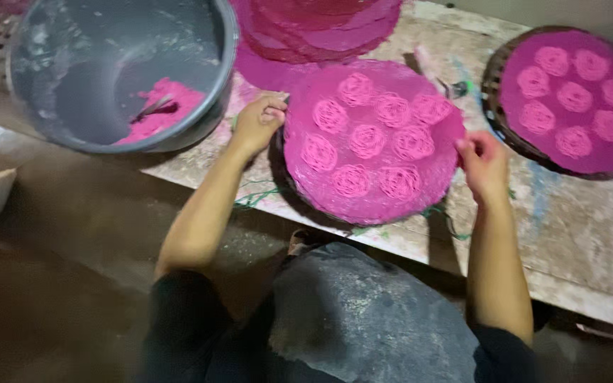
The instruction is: The person presses pink dough through a hand-held extruder to form noodle swirls on round mesh trays, then covers and stacks the trays. They load dough into the extruder over a large basin, extrude nests one by one, place a mesh sheet over a filled tray, and set the tray into a steamer pot.
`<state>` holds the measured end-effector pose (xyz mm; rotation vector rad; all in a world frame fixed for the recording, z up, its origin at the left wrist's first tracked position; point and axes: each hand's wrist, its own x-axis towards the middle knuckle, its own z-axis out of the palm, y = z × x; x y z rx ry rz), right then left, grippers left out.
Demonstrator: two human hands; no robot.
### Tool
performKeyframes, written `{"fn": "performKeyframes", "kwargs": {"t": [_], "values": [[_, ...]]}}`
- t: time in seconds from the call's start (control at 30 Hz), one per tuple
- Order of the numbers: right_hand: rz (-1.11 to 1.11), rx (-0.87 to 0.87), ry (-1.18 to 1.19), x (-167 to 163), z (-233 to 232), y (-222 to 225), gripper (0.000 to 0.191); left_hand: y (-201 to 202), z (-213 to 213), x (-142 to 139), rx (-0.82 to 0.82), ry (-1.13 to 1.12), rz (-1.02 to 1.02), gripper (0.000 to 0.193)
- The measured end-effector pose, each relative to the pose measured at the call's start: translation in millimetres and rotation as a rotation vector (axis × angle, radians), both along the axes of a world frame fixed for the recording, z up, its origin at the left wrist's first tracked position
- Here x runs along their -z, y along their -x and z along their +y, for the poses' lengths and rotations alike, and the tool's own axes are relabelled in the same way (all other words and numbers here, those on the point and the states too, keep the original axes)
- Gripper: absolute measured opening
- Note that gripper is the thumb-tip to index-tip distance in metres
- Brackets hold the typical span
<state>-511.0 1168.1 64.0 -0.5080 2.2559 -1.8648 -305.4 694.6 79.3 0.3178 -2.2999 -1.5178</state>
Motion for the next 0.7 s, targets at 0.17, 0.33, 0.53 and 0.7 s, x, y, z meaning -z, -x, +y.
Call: {"fn": "performKeyframes", "kwargs": {"t": [0.17, 0.33, 0.53, 0.7], "values": [[0.096, 0.244, -0.069, 17.0, 31.5, -25.2, 0.017, -44.7, -27.6, 27.6, -0.315, 0.774, -0.151, 0.071], [0.070, 0.216, 0.033, -7.9, 11.0, -52.5, 0.017, -40.5, -34.5, 47.6, -0.364, 0.670, -0.249, 0.096], [0.196, 0.055, 0.025, -73.0, -63.9, -99.1, 0.018, -72.7, -22.2, 55.6, -0.469, 0.312, -0.045, 0.087], [0.364, -0.252, -0.216, -122.7, -145.4, -150.3, 0.027, -116.3, 16.8, 32.8, -0.357, -0.243, 0.184, 0.104]]}}
